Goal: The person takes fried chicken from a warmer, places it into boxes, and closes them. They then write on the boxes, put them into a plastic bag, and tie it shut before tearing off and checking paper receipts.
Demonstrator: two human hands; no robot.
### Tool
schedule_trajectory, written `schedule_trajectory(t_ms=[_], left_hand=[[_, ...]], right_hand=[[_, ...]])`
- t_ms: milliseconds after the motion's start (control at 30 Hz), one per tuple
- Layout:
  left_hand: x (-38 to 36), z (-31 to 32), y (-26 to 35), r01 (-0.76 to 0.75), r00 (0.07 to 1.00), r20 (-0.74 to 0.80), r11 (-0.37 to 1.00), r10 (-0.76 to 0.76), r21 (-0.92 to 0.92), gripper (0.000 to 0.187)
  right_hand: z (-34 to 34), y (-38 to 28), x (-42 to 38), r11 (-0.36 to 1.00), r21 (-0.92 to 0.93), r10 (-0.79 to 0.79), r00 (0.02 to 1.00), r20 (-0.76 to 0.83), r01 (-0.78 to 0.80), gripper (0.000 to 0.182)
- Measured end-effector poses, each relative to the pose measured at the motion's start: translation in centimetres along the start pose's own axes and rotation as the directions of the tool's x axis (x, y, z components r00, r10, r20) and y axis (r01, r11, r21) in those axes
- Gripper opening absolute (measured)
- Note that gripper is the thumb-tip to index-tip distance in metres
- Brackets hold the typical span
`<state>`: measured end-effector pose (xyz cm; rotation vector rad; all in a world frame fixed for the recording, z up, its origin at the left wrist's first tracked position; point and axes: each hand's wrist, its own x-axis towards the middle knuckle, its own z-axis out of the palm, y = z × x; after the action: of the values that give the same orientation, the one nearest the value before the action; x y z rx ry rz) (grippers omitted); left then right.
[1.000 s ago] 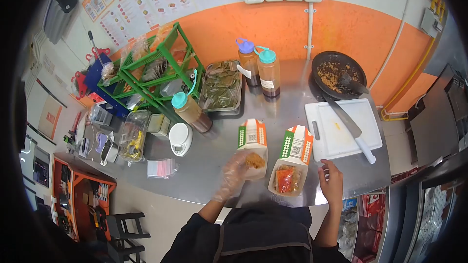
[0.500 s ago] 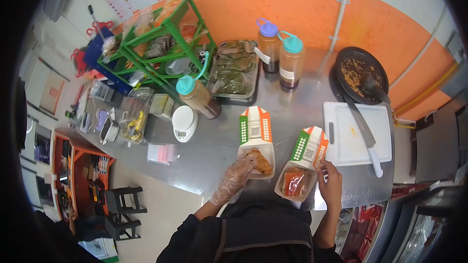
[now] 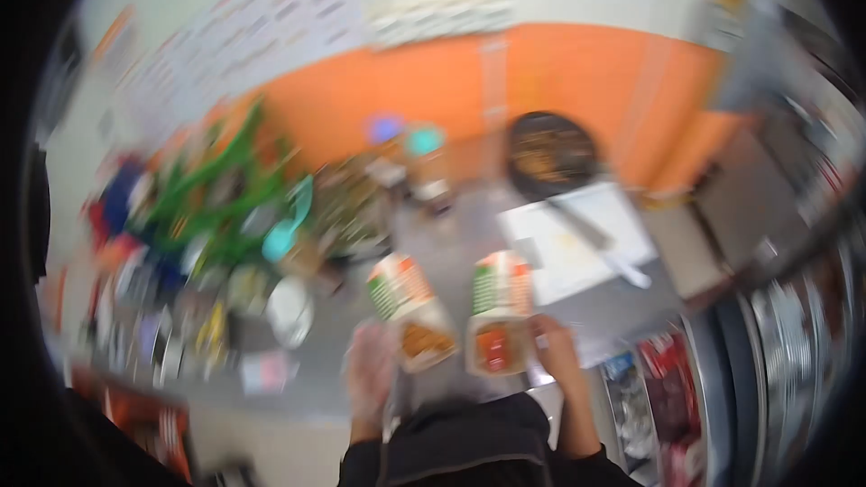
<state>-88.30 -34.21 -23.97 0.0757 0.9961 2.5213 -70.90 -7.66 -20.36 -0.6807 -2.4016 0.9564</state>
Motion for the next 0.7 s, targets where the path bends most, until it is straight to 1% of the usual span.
schedule_trajectory(t_ms=[33, 67, 100, 133, 167, 200, 233, 333, 400, 467, 533, 600, 667, 700], left_hand=[[-0.7, 0.5, 0.2, -0.116, 0.980, 0.174, 0.985, 0.092, 0.129, 0.043], [0.6, -2.2, -0.5, -0.047, 0.946, 0.320, 0.998, 0.060, -0.048, 0.045], [2.9, -6.0, -2.1, 0.018, 0.858, 0.511, 0.993, 0.047, -0.120, 0.050], [3.9, -4.9, -2.6, 0.065, 0.851, 0.524, 0.997, -0.028, -0.052, 0.050], [3.7, -1.0, -3.6, 0.111, 0.863, 0.488, 0.992, -0.127, 0.061, 0.051], [3.5, 2.1, -4.3, 0.157, 0.852, 0.471, 0.969, -0.230, 0.190, 0.051], [3.0, 4.4, -5.3, 0.198, 0.819, 0.474, 0.935, -0.323, 0.295, 0.051], [0.2, 8.6, -8.2, 0.307, 0.666, 0.531, 0.841, -0.524, 0.445, 0.052], [-2.3, 9.9, -10.0, 0.344, 0.563, 0.566, 0.793, -0.603, 0.502, 0.052], [-5.3, 11.2, -11.6, 0.365, 0.470, 0.592, 0.755, -0.655, 0.545, 0.053], [-8.8, 12.5, -12.7, 0.378, 0.375, 0.608, 0.714, -0.700, 0.589, 0.053], [-12.4, 13.4, -13.4, 0.384, 0.278, 0.623, 0.679, -0.731, 0.626, 0.054], [-15.5, 14.0, -14.0, 0.385, 0.195, 0.630, 0.650, -0.751, 0.655, 0.054], [-17.0, 14.2, -14.4, 0.385, 0.159, 0.628, 0.634, -0.762, 0.671, 0.054]], right_hand=[[0.2, 1.9, -1.8, 1.000, -0.007, 0.024, 0.999, 0.048, -0.023, 0.016], [-0.5, 0.7, -3.4, 0.990, -0.077, 0.125, 0.991, 0.039, -0.121, 0.014], [-1.1, -1.1, -5.1, 0.944, -0.145, 0.302, 0.953, 0.019, -0.296, 0.019], [-1.1, -1.3, -7.0, 0.931, -0.201, 0.308, 0.951, -0.015, -0.305, 0.025], [-1.4, -1.8, -9.3, 0.911, -0.228, 0.345, 0.938, -0.042, -0.345, 0.025], [-1.4, -2.2, -11.6, 0.893, -0.245, 0.377, 0.925, -0.046, -0.377, 0.025], [-1.2, -2.7, -14.2, 0.880, -0.218, 0.405, 0.907, -0.115, -0.421, 0.025], [0.6, -3.2, -22.9, 0.831, -0.203, 0.479, 0.852, -0.213, -0.518, 0.027], [1.3, -4.0, -29.1, 0.694, -0.247, 0.643, 0.736, -0.210, -0.676, 0.031], [1.0, -6.8, -34.4, 0.503, -0.286, 0.814, 0.558, -0.161, -0.816, 0.034], [2.2, -8.0, -39.9, 0.302, -0.116, 0.884, 0.324, -0.337, -0.946, 0.037], [5.0, -7.3, -46.1, 0.287, 0.043, 0.811, 0.219, -0.542, -0.957, 0.033], [7.0, -7.3, -51.3, 0.309, 0.195, 0.783, 0.133, -0.608, -0.931, 0.028], [9.4, -5.9, -54.3, 0.281, 0.242, 0.748, 0.053, -0.662, -0.929, 0.025]])
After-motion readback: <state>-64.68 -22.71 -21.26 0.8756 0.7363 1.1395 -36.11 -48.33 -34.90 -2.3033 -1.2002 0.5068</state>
